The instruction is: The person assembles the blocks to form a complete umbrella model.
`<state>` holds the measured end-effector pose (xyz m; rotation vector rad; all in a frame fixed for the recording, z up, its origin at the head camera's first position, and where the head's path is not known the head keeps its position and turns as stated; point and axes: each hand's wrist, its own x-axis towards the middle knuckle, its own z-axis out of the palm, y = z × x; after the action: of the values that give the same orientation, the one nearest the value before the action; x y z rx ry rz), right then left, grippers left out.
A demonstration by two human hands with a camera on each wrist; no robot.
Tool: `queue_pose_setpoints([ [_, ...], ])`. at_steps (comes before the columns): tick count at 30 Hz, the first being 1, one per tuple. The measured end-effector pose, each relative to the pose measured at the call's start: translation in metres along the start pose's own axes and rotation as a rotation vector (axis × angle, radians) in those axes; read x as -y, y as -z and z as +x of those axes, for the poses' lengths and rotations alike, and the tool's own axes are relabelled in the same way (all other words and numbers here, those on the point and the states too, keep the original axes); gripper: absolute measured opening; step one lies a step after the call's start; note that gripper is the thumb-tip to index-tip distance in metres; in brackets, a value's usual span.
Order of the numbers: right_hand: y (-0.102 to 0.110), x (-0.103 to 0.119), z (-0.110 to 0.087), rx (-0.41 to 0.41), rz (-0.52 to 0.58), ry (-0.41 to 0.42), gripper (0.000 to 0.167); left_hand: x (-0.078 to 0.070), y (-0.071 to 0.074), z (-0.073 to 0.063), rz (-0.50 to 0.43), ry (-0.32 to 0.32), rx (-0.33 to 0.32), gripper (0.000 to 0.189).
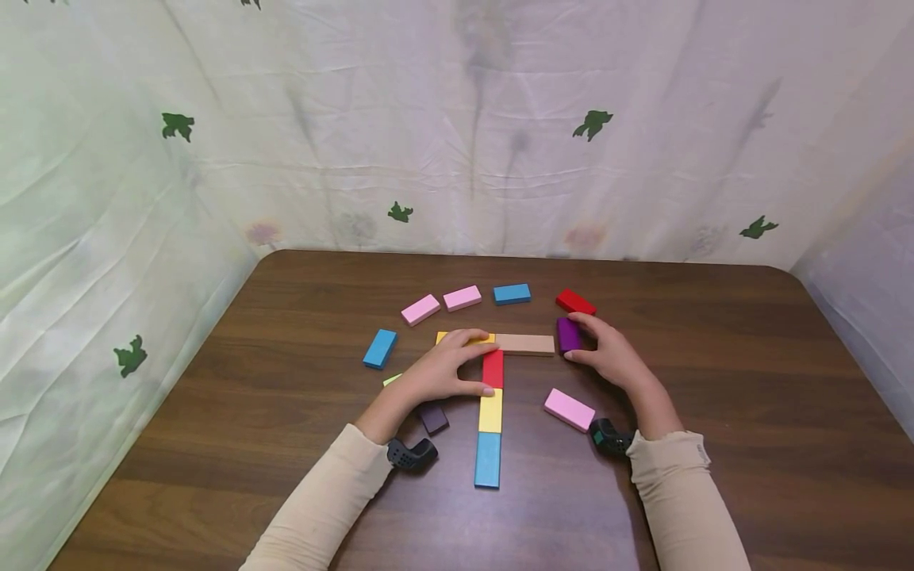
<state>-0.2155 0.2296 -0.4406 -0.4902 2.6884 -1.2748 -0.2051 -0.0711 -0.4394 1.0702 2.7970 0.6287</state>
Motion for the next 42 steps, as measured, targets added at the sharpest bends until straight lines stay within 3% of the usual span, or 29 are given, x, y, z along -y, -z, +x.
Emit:
queue_pose_setpoints([
  [5, -0.0024, 0.0006, 0.0013, 0.003, -0.046, -0.002, 0.062, 0.0008, -0.0012, 0.0000, 0.002, 0.000, -0.001, 0.073],
  [28, -0.0057, 0.0052, 0.0017, 0.022, -0.058, -0.028, 0.065, 0.0031, -0.0036, 0.0002, 0.017, -0.016, -0.013, 0.073],
  [42, -0.0035, 0.0032, 0.0004, -0.073, 0.080, -0.024, 0.067, 0.0049, -0.0064, 0.0006, 0.015, -0.008, -0.013, 0.073],
])
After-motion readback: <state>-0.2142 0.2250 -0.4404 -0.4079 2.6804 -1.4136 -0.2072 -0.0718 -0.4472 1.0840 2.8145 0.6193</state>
